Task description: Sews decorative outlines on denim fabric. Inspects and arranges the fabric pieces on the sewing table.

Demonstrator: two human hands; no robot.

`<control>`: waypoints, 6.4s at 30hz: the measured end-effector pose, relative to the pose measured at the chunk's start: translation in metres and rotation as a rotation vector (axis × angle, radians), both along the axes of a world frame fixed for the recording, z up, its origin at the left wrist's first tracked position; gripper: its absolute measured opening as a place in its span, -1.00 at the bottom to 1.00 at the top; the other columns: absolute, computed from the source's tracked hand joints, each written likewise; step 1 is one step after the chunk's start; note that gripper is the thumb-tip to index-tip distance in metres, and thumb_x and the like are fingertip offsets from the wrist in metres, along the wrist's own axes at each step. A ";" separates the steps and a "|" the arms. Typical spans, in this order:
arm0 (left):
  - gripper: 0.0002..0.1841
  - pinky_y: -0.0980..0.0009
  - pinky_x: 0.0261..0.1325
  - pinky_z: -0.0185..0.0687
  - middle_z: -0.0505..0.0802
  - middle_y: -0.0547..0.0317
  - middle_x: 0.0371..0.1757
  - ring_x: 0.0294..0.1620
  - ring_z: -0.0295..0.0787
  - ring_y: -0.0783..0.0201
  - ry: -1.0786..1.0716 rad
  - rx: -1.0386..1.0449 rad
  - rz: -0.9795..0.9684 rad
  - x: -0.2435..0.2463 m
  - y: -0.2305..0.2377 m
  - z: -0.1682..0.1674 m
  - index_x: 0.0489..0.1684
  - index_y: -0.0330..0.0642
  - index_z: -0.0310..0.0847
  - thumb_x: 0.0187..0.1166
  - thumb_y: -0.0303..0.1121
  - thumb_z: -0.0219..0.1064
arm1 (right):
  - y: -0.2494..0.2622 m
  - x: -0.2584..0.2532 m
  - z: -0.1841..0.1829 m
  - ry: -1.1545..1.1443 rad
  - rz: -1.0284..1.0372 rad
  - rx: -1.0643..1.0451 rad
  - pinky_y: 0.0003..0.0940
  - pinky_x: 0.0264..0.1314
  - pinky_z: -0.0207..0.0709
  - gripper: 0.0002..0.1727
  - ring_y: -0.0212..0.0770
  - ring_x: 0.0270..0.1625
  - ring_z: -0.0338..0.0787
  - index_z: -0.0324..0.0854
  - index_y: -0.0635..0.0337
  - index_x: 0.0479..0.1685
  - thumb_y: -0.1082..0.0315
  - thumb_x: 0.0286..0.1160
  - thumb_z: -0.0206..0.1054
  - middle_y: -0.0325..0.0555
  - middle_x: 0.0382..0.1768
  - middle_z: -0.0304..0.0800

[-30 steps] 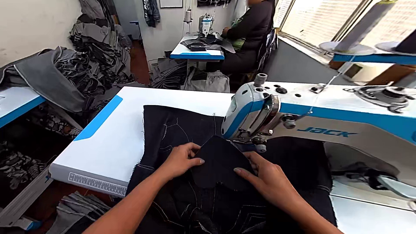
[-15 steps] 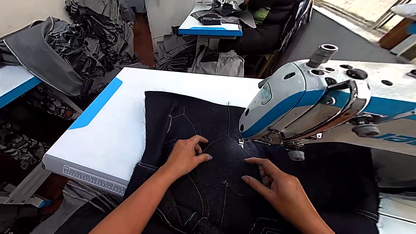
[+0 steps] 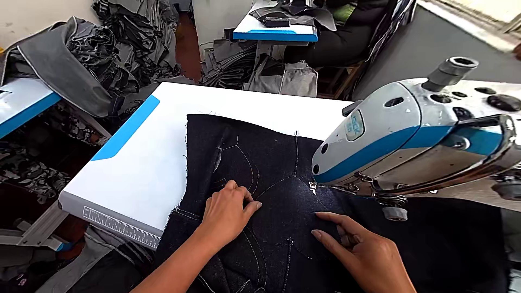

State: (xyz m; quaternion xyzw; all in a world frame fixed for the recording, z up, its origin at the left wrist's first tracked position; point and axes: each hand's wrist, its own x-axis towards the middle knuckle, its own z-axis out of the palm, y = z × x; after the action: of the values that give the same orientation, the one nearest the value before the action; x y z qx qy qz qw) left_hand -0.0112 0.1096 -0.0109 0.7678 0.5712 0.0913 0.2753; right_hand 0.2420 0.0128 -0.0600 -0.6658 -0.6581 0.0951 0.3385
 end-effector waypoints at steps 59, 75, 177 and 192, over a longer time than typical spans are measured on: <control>-0.66 -0.03 -0.13 0.57 0.81 0.10 -0.19 -0.17 0.76 0.08 0.007 0.101 0.023 0.006 0.009 -0.006 -0.11 -0.07 0.84 0.58 0.02 0.42 | 0.005 0.003 -0.003 -0.027 -0.020 0.017 -0.59 -0.62 0.12 -0.51 -0.58 -0.68 0.27 0.84 0.07 0.08 -0.07 0.32 0.38 -0.48 -0.66 0.45; -0.81 0.27 0.12 0.76 0.84 -0.03 -0.06 -0.05 0.85 0.17 -0.384 0.382 -0.282 0.035 0.012 0.018 0.09 -0.29 0.76 0.64 -0.47 0.34 | 0.006 0.004 -0.005 -0.029 -0.019 0.035 -0.58 -0.64 0.11 -0.51 -0.59 -0.69 0.28 0.85 0.03 0.07 -0.10 0.31 0.39 -0.48 -0.67 0.45; -0.34 -0.26 0.84 -0.19 0.61 -0.02 0.64 0.81 0.26 -0.11 -0.256 0.494 -1.421 0.045 0.112 -0.043 0.66 -0.17 0.47 0.66 0.06 0.17 | -0.049 -0.070 -0.013 -0.558 0.014 0.029 -0.03 0.51 0.27 -0.13 0.05 0.55 0.61 0.54 0.04 0.63 -0.41 0.68 -0.20 0.08 0.60 0.58; -0.14 -0.36 0.81 -0.22 0.53 -0.16 0.68 0.83 0.18 -0.21 -0.103 0.502 -1.180 0.052 0.104 -0.037 0.72 -0.24 0.34 0.58 0.27 0.17 | -0.009 -0.014 -0.018 -0.476 0.119 0.142 0.11 0.36 0.49 -0.30 0.04 0.43 0.73 0.68 -0.10 0.47 -0.30 0.73 -0.13 -0.09 0.54 0.66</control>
State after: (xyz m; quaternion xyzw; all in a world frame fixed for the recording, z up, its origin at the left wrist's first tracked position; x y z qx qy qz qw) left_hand 0.0410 0.2131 -0.0476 0.9887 -0.0001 0.0923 0.1182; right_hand 0.2278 0.0033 -0.0784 -0.6041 -0.7623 -0.0913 0.2137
